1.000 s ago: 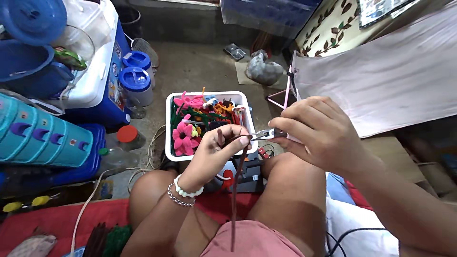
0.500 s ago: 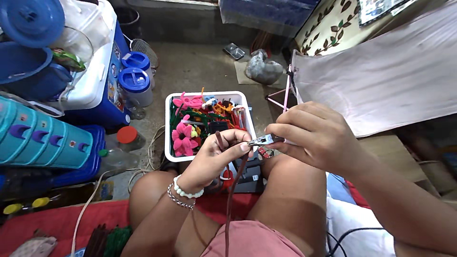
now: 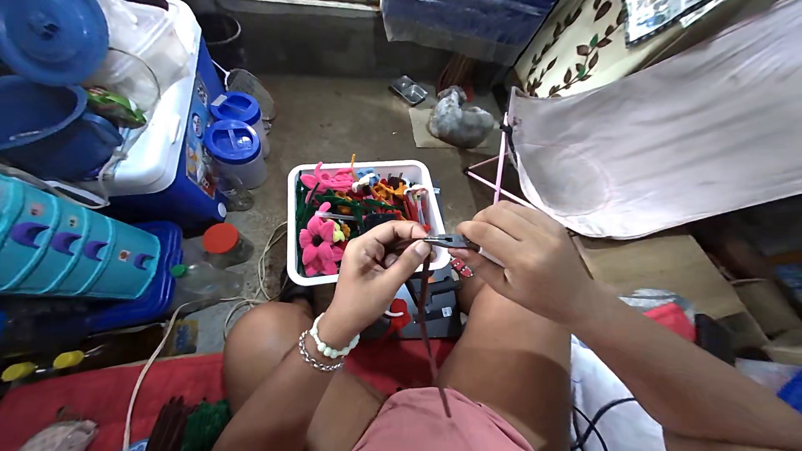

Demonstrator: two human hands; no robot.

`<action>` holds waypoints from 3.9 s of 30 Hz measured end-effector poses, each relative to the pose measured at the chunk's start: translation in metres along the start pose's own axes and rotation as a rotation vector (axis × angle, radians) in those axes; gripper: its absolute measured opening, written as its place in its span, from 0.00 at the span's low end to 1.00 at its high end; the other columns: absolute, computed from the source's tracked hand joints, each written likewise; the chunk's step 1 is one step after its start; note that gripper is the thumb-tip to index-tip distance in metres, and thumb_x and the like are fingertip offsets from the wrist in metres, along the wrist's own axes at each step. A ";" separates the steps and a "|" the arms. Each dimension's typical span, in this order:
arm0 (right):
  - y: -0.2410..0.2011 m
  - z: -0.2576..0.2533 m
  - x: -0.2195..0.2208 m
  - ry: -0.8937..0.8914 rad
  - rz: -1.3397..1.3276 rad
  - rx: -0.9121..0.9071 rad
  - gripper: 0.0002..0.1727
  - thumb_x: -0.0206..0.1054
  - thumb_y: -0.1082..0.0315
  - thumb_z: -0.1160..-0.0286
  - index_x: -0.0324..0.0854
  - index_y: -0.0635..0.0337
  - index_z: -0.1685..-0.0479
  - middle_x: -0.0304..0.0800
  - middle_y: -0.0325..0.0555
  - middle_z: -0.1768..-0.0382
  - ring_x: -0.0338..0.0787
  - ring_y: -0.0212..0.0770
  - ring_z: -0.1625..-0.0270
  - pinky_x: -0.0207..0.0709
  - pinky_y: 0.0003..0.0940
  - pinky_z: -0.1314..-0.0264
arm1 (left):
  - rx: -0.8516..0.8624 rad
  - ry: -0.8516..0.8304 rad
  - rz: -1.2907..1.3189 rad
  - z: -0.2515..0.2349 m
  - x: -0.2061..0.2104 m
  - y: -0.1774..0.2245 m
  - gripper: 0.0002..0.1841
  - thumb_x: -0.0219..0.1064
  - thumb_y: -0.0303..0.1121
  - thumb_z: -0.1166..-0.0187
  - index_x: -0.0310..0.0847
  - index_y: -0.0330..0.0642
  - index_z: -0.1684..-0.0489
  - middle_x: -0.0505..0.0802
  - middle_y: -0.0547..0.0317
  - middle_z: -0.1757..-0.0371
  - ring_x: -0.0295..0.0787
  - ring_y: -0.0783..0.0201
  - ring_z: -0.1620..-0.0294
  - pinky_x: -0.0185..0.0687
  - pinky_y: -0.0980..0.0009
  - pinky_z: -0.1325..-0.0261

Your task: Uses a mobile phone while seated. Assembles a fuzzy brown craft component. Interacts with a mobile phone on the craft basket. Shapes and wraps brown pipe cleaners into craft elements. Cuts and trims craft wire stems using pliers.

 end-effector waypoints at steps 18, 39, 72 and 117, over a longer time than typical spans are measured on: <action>-0.063 0.000 0.046 -0.204 -0.094 0.772 0.22 0.53 0.57 0.09 0.86 0.66 0.59 0.89 0.53 0.69 0.92 0.51 0.65 0.83 0.47 0.66 | 0.454 0.311 -1.315 0.001 0.007 -0.031 0.06 0.71 0.31 0.23 0.92 0.40 0.58 0.97 0.55 0.60 0.94 0.59 0.60 0.85 0.67 0.59; -0.008 0.031 0.016 0.070 -0.071 0.420 0.24 0.60 0.48 0.13 0.90 0.60 0.48 0.88 0.53 0.53 0.87 0.51 0.46 0.80 0.48 0.44 | -0.016 0.194 -0.262 -0.003 0.004 -0.013 0.05 0.69 0.24 0.21 0.87 0.36 0.53 0.95 0.61 0.60 0.91 0.73 0.61 0.89 0.76 0.54; -0.064 0.040 0.030 0.144 -1.043 0.578 0.28 0.47 0.47 0.05 0.81 0.64 0.48 0.85 0.37 0.57 0.85 0.25 0.53 0.82 0.23 0.47 | 0.364 0.267 -0.176 0.014 0.025 -0.002 0.04 0.72 0.25 0.22 0.88 0.45 0.58 0.94 0.64 0.51 0.90 0.75 0.57 0.87 0.82 0.58; -0.061 0.015 0.031 0.556 -0.703 0.478 0.10 0.68 0.62 0.16 0.84 0.61 0.55 0.88 0.36 0.54 0.86 0.22 0.45 0.82 0.21 0.38 | 0.218 0.228 -0.093 0.022 0.035 -0.005 0.05 0.72 0.29 0.20 0.92 0.39 0.56 0.90 0.66 0.58 0.84 0.79 0.61 0.82 0.85 0.61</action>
Point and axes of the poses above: each hand's wrist, its own z-axis away from the middle knuckle, its own x-axis out of the palm, y = z × x, the point moved 1 cm from there along -z, towards the middle knuckle
